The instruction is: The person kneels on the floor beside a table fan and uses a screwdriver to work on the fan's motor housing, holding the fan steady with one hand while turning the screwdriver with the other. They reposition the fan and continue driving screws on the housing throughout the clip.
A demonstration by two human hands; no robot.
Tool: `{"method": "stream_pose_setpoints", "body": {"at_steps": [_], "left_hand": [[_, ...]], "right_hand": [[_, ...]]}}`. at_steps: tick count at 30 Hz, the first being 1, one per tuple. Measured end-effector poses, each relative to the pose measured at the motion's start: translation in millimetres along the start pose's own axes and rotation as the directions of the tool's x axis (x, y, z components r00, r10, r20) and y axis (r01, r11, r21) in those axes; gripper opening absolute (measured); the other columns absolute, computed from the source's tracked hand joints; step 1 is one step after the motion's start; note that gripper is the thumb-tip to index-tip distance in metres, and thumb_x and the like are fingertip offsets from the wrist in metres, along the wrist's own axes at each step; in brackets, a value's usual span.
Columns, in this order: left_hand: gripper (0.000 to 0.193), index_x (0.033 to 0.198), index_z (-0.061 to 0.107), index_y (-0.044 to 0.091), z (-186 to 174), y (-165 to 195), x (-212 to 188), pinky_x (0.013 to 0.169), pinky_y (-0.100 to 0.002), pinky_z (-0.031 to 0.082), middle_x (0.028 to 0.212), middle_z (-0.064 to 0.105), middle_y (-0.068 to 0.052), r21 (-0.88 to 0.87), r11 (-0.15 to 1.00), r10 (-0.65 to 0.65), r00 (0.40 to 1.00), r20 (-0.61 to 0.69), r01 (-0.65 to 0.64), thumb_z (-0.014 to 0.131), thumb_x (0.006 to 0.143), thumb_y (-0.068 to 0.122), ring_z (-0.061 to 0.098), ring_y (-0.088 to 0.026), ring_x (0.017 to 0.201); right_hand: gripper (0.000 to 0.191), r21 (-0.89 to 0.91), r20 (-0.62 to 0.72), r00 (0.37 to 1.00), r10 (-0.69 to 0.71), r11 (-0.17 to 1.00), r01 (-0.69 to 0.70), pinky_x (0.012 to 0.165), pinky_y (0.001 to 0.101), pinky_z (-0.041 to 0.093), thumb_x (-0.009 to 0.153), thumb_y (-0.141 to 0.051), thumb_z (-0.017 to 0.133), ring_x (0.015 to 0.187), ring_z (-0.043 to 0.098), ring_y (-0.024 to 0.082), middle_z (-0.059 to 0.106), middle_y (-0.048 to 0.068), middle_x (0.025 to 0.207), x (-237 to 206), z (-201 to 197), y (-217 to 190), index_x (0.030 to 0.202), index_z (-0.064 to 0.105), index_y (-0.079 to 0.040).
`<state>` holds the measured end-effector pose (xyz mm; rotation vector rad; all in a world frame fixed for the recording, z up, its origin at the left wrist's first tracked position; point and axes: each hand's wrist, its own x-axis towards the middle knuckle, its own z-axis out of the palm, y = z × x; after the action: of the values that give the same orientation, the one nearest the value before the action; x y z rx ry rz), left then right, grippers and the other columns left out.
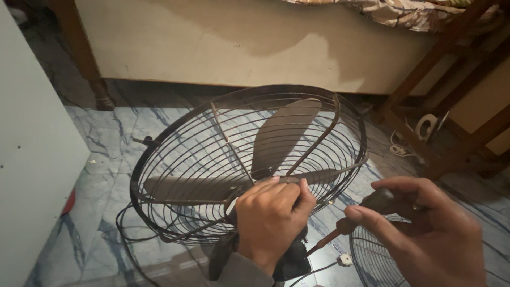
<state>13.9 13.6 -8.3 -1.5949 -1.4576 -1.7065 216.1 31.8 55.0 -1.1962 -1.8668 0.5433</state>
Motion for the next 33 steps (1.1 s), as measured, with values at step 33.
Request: {"method": "stream_pose_setpoints", "body": {"at_steps": [33], "left_hand": [[0.033, 0.061, 0.057, 0.010, 2, 2, -2, 0.076, -0.041, 0.061, 0.060, 0.063, -0.007, -0.014, 1.000, -0.010, 1.000, 0.006, 0.010, 0.074, 0.089, 0.014, 0.071, -0.032, 0.067]], "right_hand": [[0.037, -0.088, 0.004, 0.998, 0.069, 0.994, -0.069, 0.077, 0.0333, 0.063, 0.077, -0.006, 0.086, 0.090, 0.080, 0.018, 0.078, 0.012, 0.091, -14, 3, -26, 0.106, 0.064, -0.003]]}}
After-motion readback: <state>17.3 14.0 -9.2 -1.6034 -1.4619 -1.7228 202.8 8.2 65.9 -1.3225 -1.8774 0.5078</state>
